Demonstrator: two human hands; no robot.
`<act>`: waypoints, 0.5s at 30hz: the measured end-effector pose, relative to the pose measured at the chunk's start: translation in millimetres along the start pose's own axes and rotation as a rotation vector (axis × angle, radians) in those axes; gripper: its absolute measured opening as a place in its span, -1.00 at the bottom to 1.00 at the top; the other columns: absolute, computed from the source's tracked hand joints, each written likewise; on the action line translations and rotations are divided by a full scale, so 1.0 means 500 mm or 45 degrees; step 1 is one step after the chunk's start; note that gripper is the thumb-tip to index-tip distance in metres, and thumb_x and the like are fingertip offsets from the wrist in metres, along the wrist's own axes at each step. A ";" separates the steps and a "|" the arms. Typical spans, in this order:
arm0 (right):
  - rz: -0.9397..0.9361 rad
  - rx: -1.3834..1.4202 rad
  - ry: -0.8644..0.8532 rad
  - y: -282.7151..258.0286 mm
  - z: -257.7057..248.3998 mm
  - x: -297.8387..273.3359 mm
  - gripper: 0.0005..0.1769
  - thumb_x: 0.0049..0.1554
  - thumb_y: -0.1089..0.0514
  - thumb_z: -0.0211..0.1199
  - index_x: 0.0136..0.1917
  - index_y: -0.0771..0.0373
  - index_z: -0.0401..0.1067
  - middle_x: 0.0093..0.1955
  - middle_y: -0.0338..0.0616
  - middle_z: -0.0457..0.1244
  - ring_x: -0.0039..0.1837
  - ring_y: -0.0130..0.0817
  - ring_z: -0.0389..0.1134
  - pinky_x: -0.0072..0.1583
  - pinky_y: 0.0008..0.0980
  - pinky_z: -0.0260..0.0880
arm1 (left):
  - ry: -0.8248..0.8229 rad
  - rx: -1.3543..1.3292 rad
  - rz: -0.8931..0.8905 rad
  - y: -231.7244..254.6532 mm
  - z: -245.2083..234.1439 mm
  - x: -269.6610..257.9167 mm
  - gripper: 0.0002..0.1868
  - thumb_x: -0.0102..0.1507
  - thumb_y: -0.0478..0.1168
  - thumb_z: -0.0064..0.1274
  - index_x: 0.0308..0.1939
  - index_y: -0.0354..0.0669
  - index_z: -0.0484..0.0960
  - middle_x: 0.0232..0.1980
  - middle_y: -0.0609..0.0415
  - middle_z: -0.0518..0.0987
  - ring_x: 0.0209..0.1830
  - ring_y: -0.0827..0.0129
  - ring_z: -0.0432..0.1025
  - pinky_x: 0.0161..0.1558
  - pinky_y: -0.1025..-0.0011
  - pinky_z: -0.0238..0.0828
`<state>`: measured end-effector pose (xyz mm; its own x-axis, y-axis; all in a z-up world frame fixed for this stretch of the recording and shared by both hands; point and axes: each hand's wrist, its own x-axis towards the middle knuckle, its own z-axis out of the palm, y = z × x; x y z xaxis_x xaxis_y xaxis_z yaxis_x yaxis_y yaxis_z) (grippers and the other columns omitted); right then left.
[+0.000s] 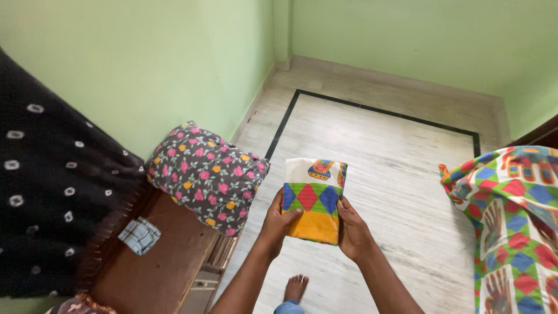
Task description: The person takes a folded pillowcase, unfolds it on a bed, and slides a pillow inside the case by hand.
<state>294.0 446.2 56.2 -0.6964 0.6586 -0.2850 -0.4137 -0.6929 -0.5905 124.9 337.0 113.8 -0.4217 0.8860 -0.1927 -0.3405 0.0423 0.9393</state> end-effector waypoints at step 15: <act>-0.171 0.101 0.259 -0.109 -0.084 0.049 -0.55 0.27 0.13 0.01 0.42 0.13 0.33 0.29 -0.23 0.34 0.33 -0.29 0.34 0.30 -0.18 0.37 | -0.273 0.044 -0.215 0.012 0.105 0.186 -0.24 0.20 -0.39 0.04 0.50 -0.10 0.24 0.23 0.04 0.59 0.17 0.39 0.51 0.21 0.38 0.47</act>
<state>324.2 512.4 49.5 -0.5029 0.7865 -0.3586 -0.5449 -0.6105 -0.5748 127.8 444.1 116.2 -0.1724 0.9425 -0.2865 -0.3607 0.2102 0.9087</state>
